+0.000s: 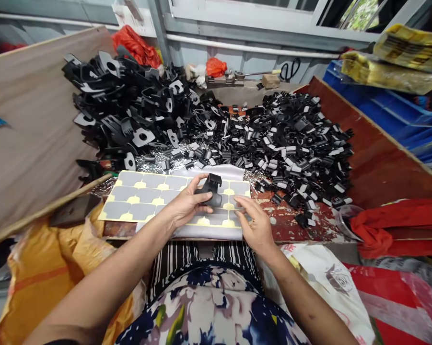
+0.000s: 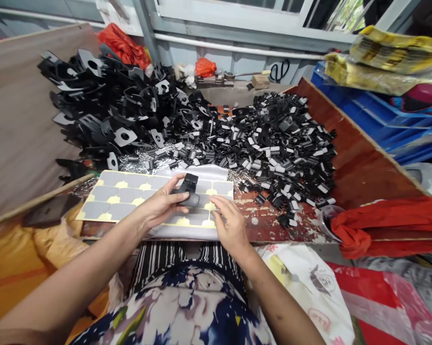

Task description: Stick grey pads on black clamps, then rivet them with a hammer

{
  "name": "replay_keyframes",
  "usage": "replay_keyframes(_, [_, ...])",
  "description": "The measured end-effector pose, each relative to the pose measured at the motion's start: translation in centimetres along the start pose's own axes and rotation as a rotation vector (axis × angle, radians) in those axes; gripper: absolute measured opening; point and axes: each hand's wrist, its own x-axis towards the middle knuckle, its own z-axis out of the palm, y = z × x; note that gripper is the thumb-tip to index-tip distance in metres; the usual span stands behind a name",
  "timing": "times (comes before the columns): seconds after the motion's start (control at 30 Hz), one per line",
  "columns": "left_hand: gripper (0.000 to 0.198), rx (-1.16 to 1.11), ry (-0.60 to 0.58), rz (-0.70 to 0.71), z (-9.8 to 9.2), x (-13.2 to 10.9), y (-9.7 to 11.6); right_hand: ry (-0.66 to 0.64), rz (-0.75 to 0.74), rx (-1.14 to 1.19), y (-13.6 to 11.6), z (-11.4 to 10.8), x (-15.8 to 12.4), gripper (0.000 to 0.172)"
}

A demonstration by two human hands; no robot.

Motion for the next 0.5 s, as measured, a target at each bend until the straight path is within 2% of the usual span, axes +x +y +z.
replay_keyframes(0.1, [0.068, 0.015, 0.031, 0.056, -0.8, -1.3, 0.9, -0.216, -0.065, -0.126, 0.5, -0.9, -0.7, 0.03])
replay_keyframes(0.17, [0.072, 0.028, 0.053, 0.051, -1.3, -3.3, 0.9, -0.372, -0.117, -0.283, 0.4, -1.1, -1.5, 0.045])
replay_keyframes(0.23, [0.073, 0.039, 0.08, -0.009, -2.2, -5.9, 0.1, -0.473, -0.178, -0.421, 0.1, -1.0, -2.8, 0.06])
replay_keyframes(0.3, [0.066, 0.061, 0.119, -0.116, -3.4, -8.8, -1.6, -0.485, -0.296, -0.478, 0.0, -0.9, -4.2, 0.048])
replay_keyframes(0.37, [0.049, 0.103, 0.159, -0.222, -4.5, -11.6, -3.6, -0.444, -0.408, -0.463, -0.3, -1.1, -5.2, 0.036])
replay_keyframes(0.43, [0.038, 0.106, 0.213, -0.265, -5.2, -13.8, -5.0, -0.392, -0.453, -0.437, -0.9, -1.5, -5.4, 0.033])
replay_keyframes(0.5, [0.039, 0.006, 0.307, -0.254, -5.1, -15.2, -5.6, -0.361, -0.464, -0.452, -1.9, -1.8, -4.9, 0.033])
